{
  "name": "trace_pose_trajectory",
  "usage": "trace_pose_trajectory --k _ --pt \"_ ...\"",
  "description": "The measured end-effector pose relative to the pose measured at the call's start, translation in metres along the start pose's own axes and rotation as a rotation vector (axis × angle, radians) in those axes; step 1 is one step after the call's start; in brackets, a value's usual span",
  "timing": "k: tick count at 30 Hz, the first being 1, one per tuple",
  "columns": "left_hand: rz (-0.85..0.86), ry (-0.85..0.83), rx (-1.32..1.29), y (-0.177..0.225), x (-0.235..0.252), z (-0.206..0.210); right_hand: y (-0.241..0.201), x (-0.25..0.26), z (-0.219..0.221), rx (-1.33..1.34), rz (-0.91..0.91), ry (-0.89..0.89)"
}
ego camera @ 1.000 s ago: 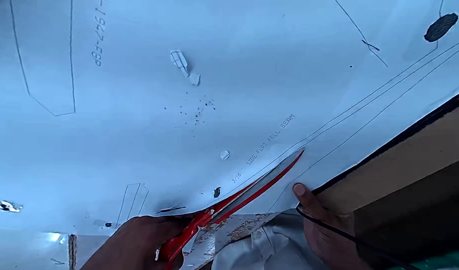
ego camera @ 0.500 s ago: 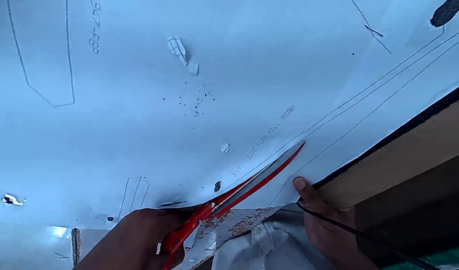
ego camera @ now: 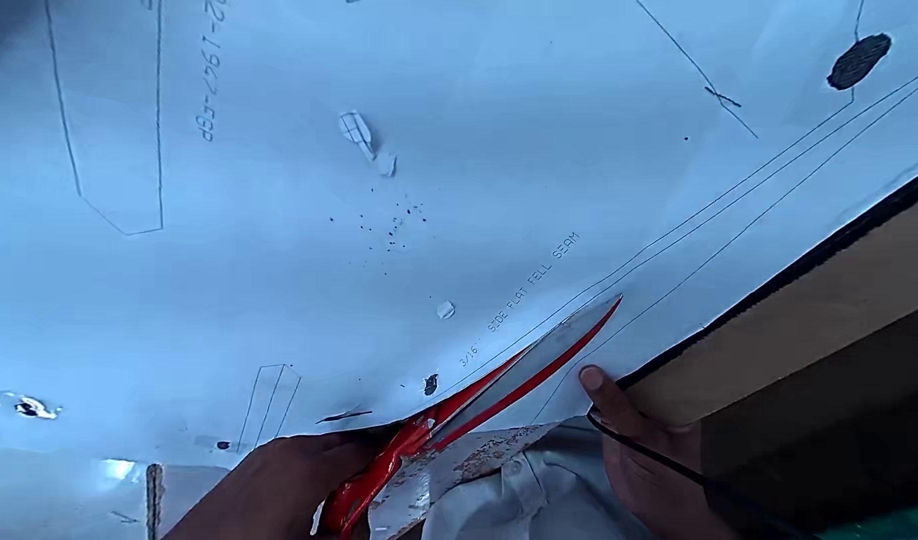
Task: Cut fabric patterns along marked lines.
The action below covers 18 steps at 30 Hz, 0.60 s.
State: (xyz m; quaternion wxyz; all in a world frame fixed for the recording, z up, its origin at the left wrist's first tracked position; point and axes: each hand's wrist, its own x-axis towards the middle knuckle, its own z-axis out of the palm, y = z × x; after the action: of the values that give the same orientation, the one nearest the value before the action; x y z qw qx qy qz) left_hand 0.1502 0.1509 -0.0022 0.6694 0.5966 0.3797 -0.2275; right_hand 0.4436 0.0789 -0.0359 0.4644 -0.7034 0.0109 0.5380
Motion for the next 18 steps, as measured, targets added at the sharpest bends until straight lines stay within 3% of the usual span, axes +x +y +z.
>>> trace_pose_trajectory --k 18 --pt "0.019 0.028 0.025 -0.0071 0.0032 -0.0034 0.0004 -0.0012 0.0012 0.015 -0.003 0.026"
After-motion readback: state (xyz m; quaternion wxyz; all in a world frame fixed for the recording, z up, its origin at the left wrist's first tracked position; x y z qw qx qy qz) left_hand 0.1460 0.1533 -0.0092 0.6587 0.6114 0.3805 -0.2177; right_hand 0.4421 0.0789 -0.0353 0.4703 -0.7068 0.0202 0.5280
